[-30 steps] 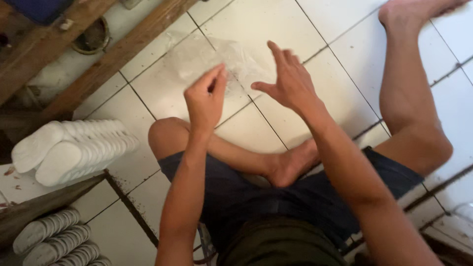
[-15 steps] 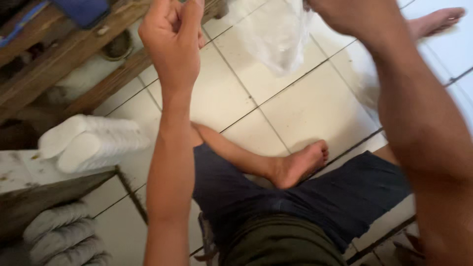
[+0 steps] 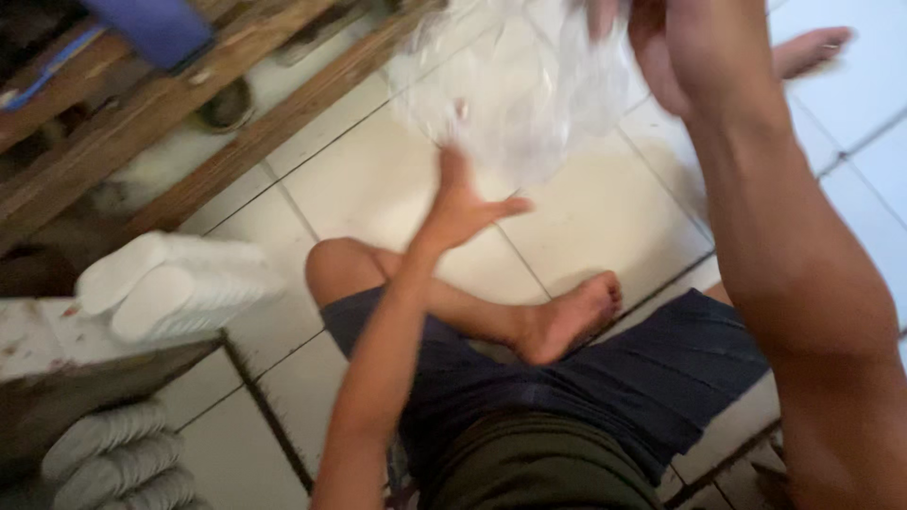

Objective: The person sits on the floor and assembles a sandal by attaching a white sole to a beige upper. They use a curved metal tool to press the sole into place and inspect the fit.

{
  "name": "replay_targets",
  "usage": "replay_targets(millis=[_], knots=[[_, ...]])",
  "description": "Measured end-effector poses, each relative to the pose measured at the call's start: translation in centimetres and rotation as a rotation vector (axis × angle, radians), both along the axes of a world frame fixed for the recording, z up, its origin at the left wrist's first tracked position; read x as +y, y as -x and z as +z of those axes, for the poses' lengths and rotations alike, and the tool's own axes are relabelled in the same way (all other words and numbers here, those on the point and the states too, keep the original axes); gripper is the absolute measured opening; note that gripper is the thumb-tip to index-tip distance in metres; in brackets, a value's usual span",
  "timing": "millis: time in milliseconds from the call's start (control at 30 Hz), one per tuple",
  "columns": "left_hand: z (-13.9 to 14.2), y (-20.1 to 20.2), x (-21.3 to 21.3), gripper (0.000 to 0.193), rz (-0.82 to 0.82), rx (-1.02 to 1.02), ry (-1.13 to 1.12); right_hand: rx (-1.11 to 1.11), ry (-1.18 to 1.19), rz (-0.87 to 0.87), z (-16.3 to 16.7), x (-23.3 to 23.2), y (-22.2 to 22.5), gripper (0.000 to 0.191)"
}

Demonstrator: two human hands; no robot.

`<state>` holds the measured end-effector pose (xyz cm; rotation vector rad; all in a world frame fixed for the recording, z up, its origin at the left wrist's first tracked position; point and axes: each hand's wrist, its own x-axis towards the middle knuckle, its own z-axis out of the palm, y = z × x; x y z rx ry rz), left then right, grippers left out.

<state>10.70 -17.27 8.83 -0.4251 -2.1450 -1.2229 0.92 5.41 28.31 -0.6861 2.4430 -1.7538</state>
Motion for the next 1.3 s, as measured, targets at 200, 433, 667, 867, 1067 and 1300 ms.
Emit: replay_targets(millis=[200, 433, 667, 867, 1067, 1300], knots=[[-4.5, 1.6, 2.2, 0.041, -0.083, -0.465, -0.834, 0.385, -0.124, 0.145, -7.5, -3.4, -4.6, 0.028], [-4.7, -2.9, 1.6, 0.030, -0.306, -0.674, -0.549, 0.316, -0.134, 0.234, -23.8, -3.8, -6.1, 0.050], [-3.7, -7.7, 0.5, 0.058, 0.283, -0.683, -0.626, -0.382, 0.852, -0.535, -30.6, -2.6, -2.8, 0.038], [-6.6, -6.0, 2.1, 0.070, 0.079, -0.496, -0.861, -0.190, -0.065, -0.037, -31.8, -10.0, -9.0, 0.047], [-9.3, 1.6, -6.4, 0.046, 0.510, -0.594, -0.401, 0.142, -0.043, 0.157, -27.0, -10.3, -12.1, 0.059], [-4.7, 14.5, -20.7, 0.078, 0.646, -0.496, 0.289, -0.347, -0.283, -0.030, -27.5, -2.9, -14.4, 0.047]])
